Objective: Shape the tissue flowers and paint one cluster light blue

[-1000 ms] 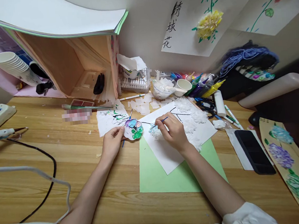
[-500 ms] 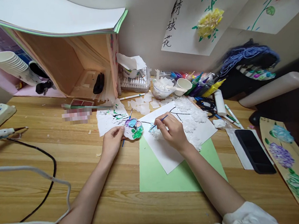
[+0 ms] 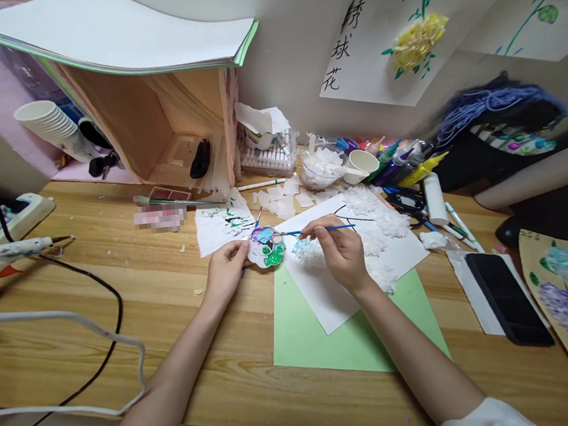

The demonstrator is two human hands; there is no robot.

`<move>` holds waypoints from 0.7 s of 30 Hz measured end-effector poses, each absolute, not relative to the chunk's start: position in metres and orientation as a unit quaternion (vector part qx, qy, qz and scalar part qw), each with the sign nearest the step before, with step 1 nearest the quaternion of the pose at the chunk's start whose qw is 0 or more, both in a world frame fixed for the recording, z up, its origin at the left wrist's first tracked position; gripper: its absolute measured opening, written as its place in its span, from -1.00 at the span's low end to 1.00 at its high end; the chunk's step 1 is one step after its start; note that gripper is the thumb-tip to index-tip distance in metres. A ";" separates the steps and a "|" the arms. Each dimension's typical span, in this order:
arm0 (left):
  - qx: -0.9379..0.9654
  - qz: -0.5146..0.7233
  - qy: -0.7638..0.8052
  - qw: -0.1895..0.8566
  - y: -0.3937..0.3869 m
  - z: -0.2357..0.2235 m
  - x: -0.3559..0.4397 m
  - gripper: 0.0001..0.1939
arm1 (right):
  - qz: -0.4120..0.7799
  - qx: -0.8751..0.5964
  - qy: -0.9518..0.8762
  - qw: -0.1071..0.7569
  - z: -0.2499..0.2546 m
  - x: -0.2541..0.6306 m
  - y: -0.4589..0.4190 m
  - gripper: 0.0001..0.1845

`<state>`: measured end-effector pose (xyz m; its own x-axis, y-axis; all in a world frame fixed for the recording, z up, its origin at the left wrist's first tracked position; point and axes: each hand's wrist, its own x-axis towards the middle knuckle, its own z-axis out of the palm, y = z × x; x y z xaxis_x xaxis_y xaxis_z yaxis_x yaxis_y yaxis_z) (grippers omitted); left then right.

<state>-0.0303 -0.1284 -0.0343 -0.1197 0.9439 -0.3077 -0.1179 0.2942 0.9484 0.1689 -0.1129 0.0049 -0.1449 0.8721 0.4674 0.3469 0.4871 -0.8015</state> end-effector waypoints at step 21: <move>0.340 0.468 0.601 0.552 -0.127 -0.034 -0.034 -0.61 | 0.111 -0.423 -0.773 0.460 0.005 0.177 -0.109 -0.80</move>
